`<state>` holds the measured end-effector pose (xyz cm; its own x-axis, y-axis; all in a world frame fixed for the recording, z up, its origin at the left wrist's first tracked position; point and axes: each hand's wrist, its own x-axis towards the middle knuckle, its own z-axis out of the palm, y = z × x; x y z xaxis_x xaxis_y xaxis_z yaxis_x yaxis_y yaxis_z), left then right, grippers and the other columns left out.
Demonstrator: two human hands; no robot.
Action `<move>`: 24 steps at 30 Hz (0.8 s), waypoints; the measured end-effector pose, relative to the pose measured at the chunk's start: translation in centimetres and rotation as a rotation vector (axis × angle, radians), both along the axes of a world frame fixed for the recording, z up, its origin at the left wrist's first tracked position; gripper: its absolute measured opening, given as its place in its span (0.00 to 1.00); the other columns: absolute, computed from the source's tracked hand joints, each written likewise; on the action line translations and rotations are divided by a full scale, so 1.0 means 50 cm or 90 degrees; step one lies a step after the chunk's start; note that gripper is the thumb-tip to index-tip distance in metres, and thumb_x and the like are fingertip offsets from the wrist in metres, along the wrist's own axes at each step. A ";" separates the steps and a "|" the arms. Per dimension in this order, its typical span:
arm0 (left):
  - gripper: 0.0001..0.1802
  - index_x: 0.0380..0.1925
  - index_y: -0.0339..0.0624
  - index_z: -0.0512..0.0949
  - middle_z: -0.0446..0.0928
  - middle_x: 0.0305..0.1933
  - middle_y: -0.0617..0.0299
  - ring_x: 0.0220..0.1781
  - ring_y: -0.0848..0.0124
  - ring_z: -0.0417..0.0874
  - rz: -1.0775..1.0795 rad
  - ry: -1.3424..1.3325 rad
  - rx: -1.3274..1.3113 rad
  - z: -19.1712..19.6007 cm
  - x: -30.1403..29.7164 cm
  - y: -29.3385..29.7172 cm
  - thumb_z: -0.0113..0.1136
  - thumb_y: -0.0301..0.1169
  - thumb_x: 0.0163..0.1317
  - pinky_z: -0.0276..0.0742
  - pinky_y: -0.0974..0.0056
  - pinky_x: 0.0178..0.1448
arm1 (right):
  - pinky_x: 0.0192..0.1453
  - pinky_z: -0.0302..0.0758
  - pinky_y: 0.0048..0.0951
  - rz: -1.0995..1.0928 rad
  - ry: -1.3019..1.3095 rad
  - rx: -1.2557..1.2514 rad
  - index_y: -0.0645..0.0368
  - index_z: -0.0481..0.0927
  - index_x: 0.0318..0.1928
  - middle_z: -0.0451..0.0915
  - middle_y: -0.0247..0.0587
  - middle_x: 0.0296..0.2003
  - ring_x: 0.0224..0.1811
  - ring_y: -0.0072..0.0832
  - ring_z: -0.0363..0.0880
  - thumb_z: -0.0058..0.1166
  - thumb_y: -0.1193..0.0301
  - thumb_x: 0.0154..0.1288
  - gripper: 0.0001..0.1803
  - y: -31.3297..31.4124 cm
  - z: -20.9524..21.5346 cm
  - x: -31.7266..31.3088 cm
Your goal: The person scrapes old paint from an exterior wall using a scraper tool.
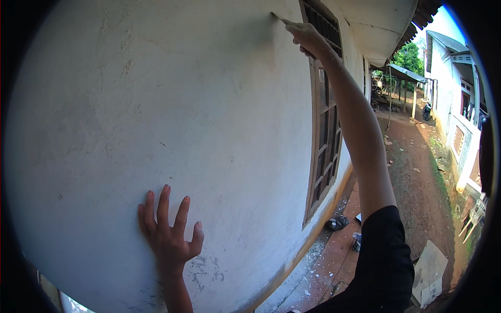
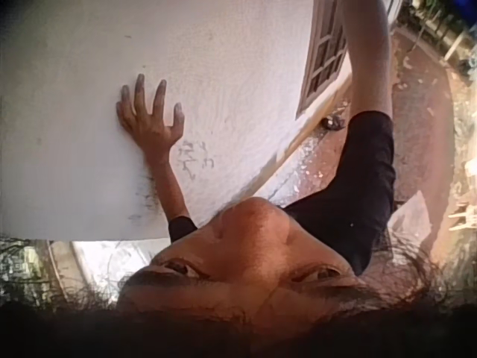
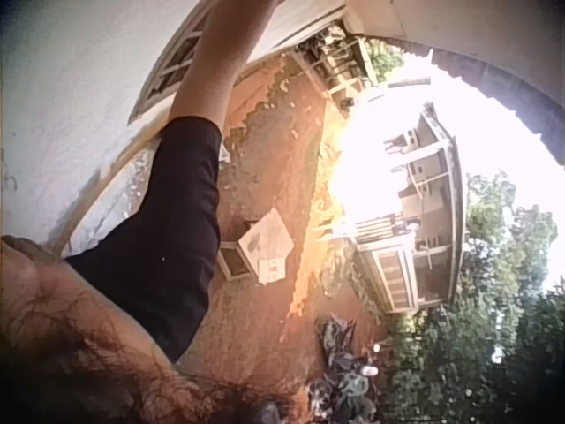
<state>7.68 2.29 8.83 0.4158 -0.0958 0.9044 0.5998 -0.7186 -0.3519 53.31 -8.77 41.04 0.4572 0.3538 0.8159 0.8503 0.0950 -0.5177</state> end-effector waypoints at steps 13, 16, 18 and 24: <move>0.26 0.61 0.50 0.81 0.70 0.77 0.49 0.82 0.42 0.61 -0.030 0.012 -0.018 0.004 0.006 0.000 0.56 0.48 0.68 0.49 0.31 0.82 | 0.24 0.78 0.29 -0.037 0.021 -0.091 0.50 0.75 0.73 0.74 0.32 0.19 0.17 0.20 0.72 0.45 0.57 0.79 0.28 -0.030 -0.447 -0.084; 0.26 0.62 0.51 0.81 0.70 0.77 0.50 0.82 0.42 0.60 -0.028 0.009 -0.013 0.004 0.008 0.001 0.56 0.48 0.68 0.48 0.31 0.82 | 0.22 0.78 0.29 -0.039 0.021 -0.084 0.50 0.75 0.74 0.74 0.32 0.19 0.16 0.20 0.73 0.45 0.58 0.78 0.28 -0.022 -0.387 -0.090; 0.26 0.62 0.51 0.81 0.70 0.77 0.50 0.82 0.43 0.60 -0.011 0.003 -0.021 0.003 0.002 -0.001 0.56 0.49 0.68 0.48 0.31 0.82 | 0.19 0.79 0.29 -0.028 0.008 -0.081 0.50 0.74 0.74 0.74 0.32 0.18 0.15 0.21 0.74 0.43 0.59 0.77 0.28 -0.018 -0.299 -0.127; 0.27 0.63 0.52 0.81 0.70 0.77 0.50 0.82 0.42 0.61 0.000 0.009 -0.022 0.003 0.003 -0.003 0.55 0.49 0.68 0.48 0.31 0.82 | 0.20 0.73 0.30 0.006 0.000 0.019 0.57 0.86 0.57 0.72 0.30 0.19 0.17 0.23 0.73 0.49 0.53 0.75 0.25 0.023 -0.043 -0.022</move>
